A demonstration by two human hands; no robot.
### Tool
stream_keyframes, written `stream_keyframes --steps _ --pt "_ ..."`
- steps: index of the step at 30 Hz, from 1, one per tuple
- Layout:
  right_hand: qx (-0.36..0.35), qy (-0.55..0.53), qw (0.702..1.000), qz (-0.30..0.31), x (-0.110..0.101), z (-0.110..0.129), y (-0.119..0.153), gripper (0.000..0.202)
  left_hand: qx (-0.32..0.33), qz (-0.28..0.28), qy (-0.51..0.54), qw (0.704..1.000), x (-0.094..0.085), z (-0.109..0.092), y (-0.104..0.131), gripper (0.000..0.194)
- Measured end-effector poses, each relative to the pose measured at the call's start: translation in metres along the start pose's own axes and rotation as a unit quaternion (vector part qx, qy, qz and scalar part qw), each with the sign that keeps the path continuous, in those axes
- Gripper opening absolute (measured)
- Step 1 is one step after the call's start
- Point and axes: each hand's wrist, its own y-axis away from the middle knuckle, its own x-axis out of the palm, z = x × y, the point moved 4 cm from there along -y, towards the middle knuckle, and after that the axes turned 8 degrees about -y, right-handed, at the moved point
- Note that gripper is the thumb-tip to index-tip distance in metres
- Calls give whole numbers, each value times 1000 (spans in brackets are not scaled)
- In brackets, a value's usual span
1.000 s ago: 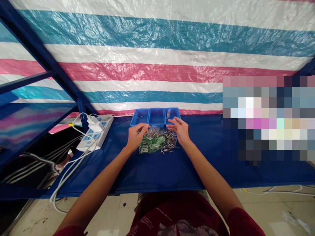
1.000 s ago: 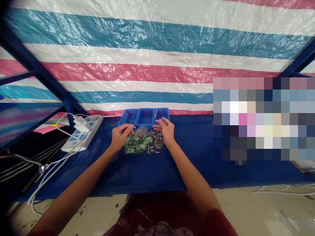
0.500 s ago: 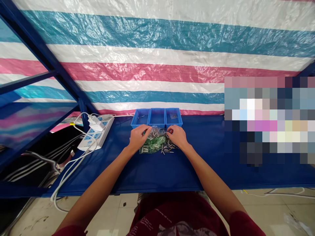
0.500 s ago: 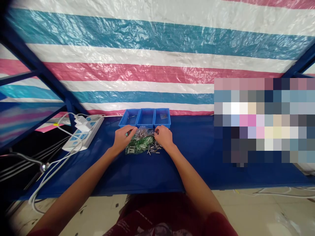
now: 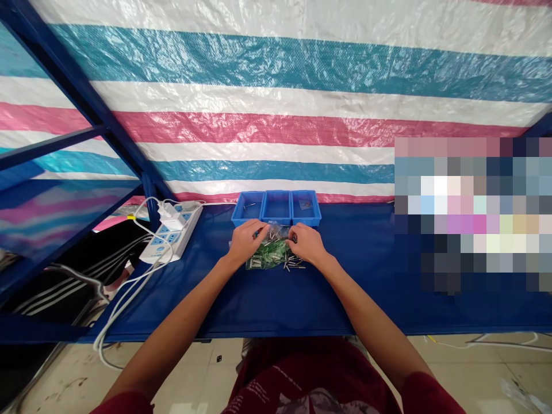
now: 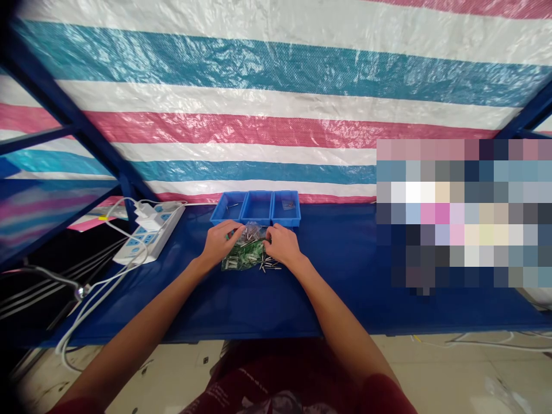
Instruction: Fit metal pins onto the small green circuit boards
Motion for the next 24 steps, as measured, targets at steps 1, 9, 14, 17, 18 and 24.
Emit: stream_keyframes --steps 1,9,14,17,18,24 --pt "10 10 1000 3 -1 0 0 10 2 2 0 1000 0 0 0 30" --pt "52 21 998 23 0 1 3 20 11 21 -13 1000 1 -2 0 33" --pt "53 -21 998 11 2 -2 1 13 19 26 -3 999 1 -3 0 32" --pt "41 -44 998 -23 1 -3 1 11 20 23 -5 1000 0 -4 0 32" --pt "39 -53 997 -35 1 -3 0 11 20 22 -6 1000 0 -4 0 32" --pt "38 -128 987 -93 2 -8 -1 16 22 23 -6 999 0 -4 0 31"
